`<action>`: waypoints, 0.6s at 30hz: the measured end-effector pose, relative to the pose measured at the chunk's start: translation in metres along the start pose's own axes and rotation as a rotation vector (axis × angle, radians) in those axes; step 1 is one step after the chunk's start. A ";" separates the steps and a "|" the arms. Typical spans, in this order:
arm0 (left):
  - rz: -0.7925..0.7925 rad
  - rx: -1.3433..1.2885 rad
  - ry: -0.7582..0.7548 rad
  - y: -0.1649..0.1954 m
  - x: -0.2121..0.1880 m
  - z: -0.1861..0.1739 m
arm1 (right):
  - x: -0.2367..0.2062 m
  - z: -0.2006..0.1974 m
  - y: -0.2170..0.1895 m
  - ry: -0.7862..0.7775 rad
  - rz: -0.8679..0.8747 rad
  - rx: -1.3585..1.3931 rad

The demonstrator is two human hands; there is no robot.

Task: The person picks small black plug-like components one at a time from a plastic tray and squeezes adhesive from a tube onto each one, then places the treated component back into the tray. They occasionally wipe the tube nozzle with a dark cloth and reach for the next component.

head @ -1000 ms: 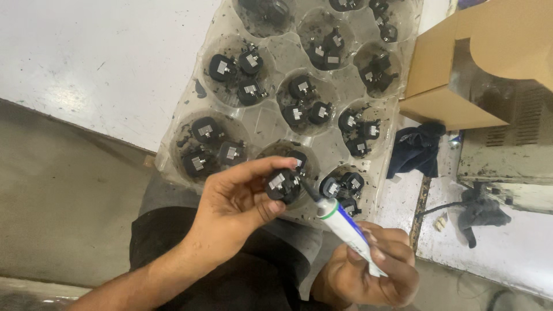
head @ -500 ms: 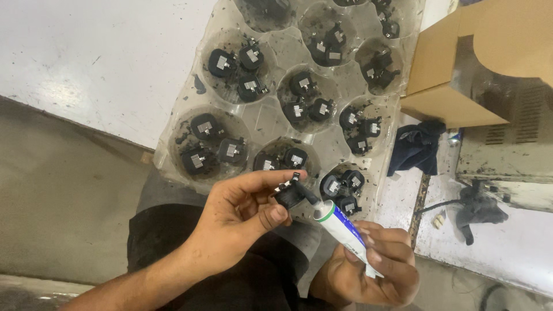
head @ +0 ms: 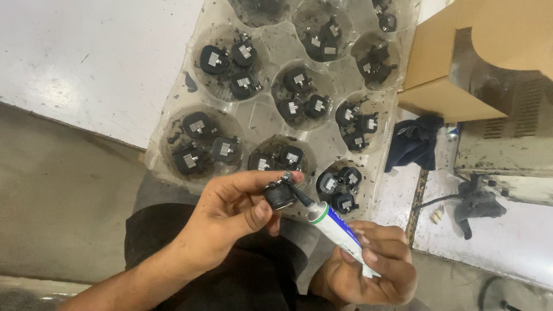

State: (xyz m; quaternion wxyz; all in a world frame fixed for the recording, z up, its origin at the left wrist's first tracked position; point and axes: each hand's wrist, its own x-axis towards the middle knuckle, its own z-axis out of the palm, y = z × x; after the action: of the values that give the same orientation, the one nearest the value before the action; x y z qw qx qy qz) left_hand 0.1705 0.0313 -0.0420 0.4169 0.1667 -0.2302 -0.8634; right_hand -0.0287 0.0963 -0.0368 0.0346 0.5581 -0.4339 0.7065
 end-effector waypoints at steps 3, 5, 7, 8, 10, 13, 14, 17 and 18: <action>-0.010 -0.058 -0.019 0.003 0.002 0.002 | 0.000 -0.005 -0.001 -0.038 0.012 0.016; -0.010 -0.042 -0.010 0.009 0.006 0.007 | -0.001 -0.008 0.001 -0.003 0.029 -0.030; 0.063 0.126 0.003 0.021 0.010 0.011 | 0.000 -0.012 0.004 0.060 0.045 -0.019; 0.101 0.210 0.008 0.030 0.014 0.013 | 0.001 -0.015 0.006 0.103 0.051 0.016; 0.206 0.657 0.069 0.058 0.031 0.007 | 0.000 -0.018 0.008 0.185 0.076 0.072; 0.160 1.114 0.300 0.101 0.074 -0.006 | -0.001 -0.022 0.007 0.229 0.112 0.096; 0.196 1.267 0.302 0.116 0.089 -0.011 | 0.000 -0.024 0.005 0.188 0.111 0.084; 0.322 1.607 0.234 0.146 0.137 -0.024 | 0.000 -0.025 0.003 0.134 0.105 0.064; 0.210 1.770 0.305 0.152 0.153 -0.028 | 0.000 -0.025 0.002 0.133 0.109 0.067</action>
State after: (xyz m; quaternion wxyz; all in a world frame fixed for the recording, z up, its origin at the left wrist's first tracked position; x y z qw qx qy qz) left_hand 0.1902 -0.1804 0.0014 0.2387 0.5173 -0.7664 -0.2968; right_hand -0.0490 0.1114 -0.0382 0.0064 0.4862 -0.4365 0.7570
